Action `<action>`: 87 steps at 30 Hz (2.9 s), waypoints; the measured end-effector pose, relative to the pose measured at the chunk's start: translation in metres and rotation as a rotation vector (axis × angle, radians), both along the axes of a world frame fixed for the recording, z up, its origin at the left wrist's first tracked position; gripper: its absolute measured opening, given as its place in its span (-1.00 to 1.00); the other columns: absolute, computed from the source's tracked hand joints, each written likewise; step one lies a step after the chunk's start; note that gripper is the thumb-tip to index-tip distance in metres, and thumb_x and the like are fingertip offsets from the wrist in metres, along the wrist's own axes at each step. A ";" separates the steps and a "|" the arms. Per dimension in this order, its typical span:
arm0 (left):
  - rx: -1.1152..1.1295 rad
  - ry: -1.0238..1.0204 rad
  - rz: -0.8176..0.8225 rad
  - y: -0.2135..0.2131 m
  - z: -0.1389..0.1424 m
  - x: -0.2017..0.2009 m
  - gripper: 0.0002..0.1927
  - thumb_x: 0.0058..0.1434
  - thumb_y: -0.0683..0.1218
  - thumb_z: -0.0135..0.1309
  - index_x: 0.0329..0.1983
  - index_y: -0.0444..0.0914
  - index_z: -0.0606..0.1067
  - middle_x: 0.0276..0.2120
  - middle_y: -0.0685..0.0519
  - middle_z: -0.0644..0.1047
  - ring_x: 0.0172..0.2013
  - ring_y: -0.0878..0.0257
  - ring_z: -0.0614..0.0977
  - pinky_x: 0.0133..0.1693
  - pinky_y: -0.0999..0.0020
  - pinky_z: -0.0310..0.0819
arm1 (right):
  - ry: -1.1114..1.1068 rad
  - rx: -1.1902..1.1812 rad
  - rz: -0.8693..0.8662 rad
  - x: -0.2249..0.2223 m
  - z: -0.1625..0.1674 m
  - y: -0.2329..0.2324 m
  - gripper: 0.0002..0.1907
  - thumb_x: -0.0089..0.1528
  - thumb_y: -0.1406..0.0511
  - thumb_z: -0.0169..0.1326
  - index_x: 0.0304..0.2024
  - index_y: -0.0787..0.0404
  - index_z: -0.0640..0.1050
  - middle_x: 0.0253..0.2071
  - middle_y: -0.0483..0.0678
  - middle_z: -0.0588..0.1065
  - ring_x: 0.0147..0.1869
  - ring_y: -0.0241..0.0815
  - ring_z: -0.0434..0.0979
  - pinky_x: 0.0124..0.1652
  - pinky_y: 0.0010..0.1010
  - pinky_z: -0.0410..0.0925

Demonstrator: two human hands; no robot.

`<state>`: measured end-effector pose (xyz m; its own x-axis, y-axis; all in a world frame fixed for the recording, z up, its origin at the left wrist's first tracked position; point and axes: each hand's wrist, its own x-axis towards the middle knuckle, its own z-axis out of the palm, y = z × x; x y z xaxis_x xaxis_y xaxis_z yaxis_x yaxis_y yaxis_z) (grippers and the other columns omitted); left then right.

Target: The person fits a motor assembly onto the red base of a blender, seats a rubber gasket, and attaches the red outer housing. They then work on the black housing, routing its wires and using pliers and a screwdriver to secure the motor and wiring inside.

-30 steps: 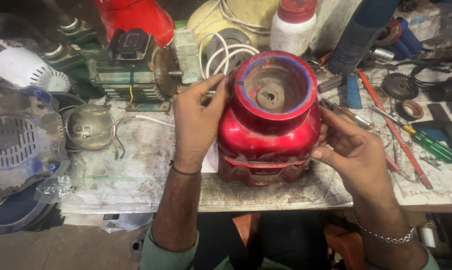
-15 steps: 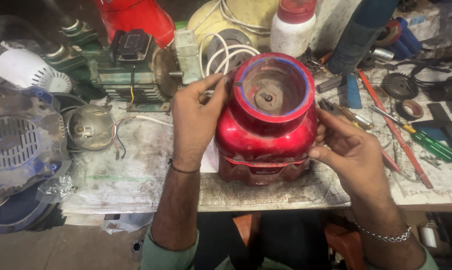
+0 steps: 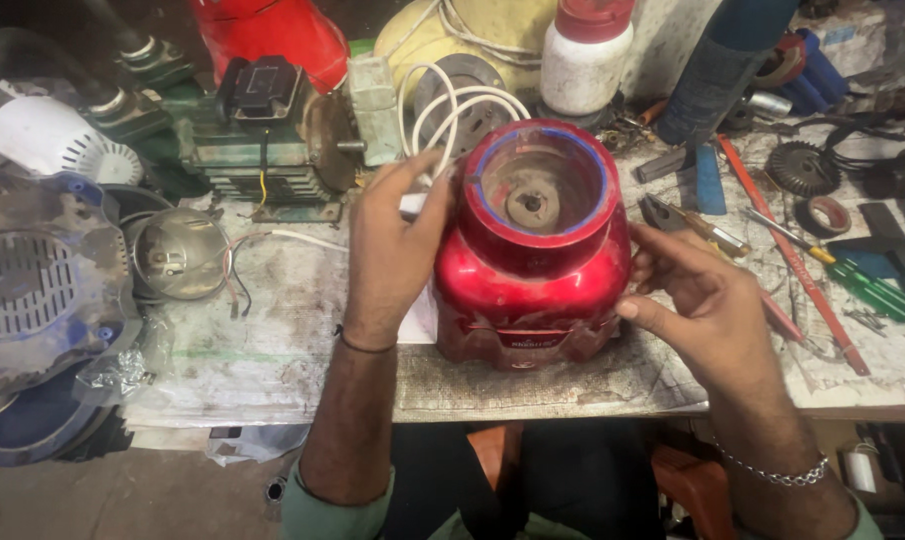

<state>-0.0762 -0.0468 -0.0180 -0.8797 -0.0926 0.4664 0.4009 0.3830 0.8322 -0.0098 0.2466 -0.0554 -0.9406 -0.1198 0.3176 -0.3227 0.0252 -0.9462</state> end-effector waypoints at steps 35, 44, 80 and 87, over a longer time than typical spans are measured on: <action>-0.107 0.017 -0.744 -0.020 -0.003 0.004 0.59 -0.38 0.20 0.62 0.62 -0.37 -0.04 0.48 -0.18 0.19 0.53 0.02 0.22 0.59 0.13 0.10 | 0.255 0.507 0.429 -0.062 0.037 0.017 0.36 -0.17 -0.04 0.46 0.45 0.31 0.01 0.49 0.25 0.17 0.62 0.11 0.12 0.51 -0.03 0.03; -0.246 0.126 -0.691 -0.019 -0.002 -0.002 0.51 -0.35 0.25 0.60 0.55 -0.38 0.00 0.47 -0.19 0.16 0.53 -0.01 0.20 0.58 0.10 0.08 | 0.297 0.512 0.390 -0.065 0.033 0.017 0.41 -0.18 -0.09 0.46 0.44 0.36 -0.04 0.48 0.36 0.16 0.63 0.20 0.12 0.54 0.00 0.02; -0.025 -0.035 -0.799 -0.018 -0.039 -0.013 0.53 -0.22 0.23 0.53 0.65 -0.32 -0.14 0.59 -0.17 0.13 0.62 0.02 0.16 0.62 0.14 -0.03 | 0.328 0.498 0.486 -0.067 0.021 0.028 0.40 -0.04 -0.07 0.39 0.53 0.27 -0.19 0.61 0.35 -0.07 0.73 0.26 -0.14 0.59 0.06 -0.14; -0.314 0.093 -0.709 -0.020 0.007 0.010 0.59 -0.27 0.26 0.57 0.64 -0.34 -0.16 0.60 -0.26 0.09 0.62 -0.06 0.11 0.60 0.11 -0.04 | 0.244 0.264 0.368 -0.039 0.021 0.035 0.30 0.11 -0.08 0.32 0.55 0.29 -0.20 0.56 0.31 -0.08 0.61 0.19 -0.04 0.47 -0.03 -0.01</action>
